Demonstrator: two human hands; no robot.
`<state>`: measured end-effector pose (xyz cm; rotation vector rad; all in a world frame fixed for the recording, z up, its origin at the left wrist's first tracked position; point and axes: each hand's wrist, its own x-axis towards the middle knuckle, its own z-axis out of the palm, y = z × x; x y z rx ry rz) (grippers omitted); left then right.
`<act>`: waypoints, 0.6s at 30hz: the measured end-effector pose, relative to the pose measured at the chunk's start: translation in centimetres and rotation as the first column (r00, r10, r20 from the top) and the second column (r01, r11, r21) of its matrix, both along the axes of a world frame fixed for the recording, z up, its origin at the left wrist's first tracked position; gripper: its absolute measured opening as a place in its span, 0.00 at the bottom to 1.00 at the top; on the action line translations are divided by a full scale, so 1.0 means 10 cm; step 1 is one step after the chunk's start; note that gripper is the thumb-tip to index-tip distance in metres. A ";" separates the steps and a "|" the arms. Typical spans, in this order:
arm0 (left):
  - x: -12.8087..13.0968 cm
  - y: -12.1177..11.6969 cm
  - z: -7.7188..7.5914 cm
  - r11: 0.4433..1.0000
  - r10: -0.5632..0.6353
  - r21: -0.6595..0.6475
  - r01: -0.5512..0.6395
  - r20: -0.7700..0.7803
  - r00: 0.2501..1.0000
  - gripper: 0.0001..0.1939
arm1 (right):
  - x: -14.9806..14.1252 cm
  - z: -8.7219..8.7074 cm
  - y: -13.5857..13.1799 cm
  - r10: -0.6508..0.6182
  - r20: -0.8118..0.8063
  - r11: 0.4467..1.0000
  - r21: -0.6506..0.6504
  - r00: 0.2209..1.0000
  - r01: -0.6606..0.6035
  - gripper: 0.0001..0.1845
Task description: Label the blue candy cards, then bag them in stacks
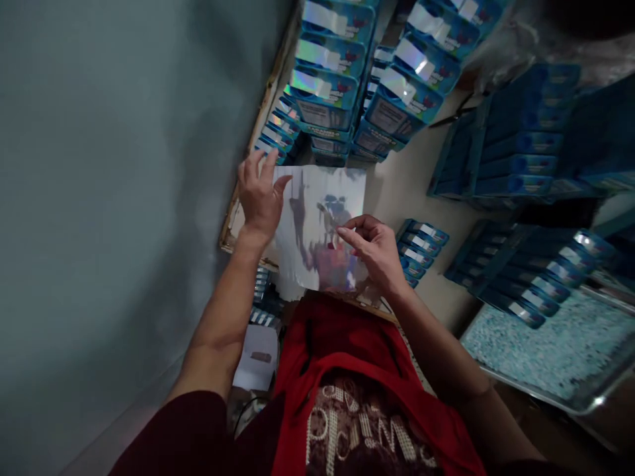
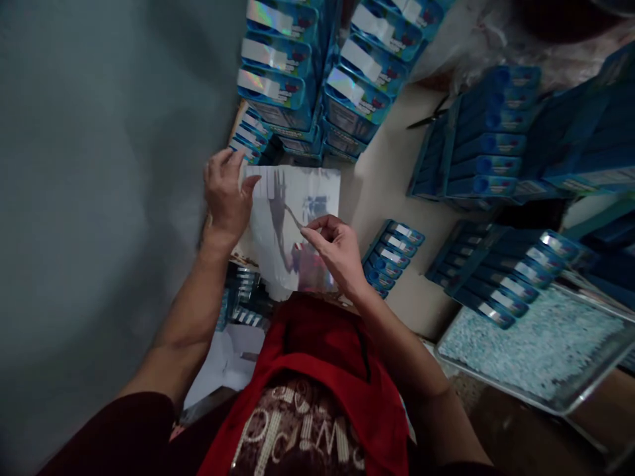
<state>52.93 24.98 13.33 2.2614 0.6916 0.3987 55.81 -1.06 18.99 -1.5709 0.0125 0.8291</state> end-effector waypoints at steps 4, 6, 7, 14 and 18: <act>-0.27 -0.80 0.07 0.707 -0.079 -0.706 0.041 -0.021 0.997 0.44 | -0.03 0.01 -0.41 -0.107 -0.111 0.994 -0.005 0.988 0.107 0.27; -0.35 -1.16 0.07 0.388 -0.152 -0.922 -0.001 -0.065 0.986 0.44 | -0.09 -0.04 -0.60 -0.155 -0.162 0.988 -0.018 0.974 0.154 0.28; -0.36 -1.31 0.05 0.295 -0.170 -0.955 -0.035 -0.088 0.981 0.42 | -0.13 -0.07 -0.70 -0.180 -0.194 0.984 -0.027 0.964 0.178 0.28; -0.40 -2.07 -0.13 0.404 -0.248 -0.900 -0.165 -0.281 0.927 0.23 | -0.50 -0.31 -1.39 -0.465 -0.247 0.881 -0.229 0.850 0.415 0.27; -0.46 -2.47 -0.33 0.440 -0.261 -0.883 -0.167 -0.303 0.916 0.19 | -0.61 -0.46 -1.67 -0.564 -0.185 0.806 -0.333 0.805 0.489 0.25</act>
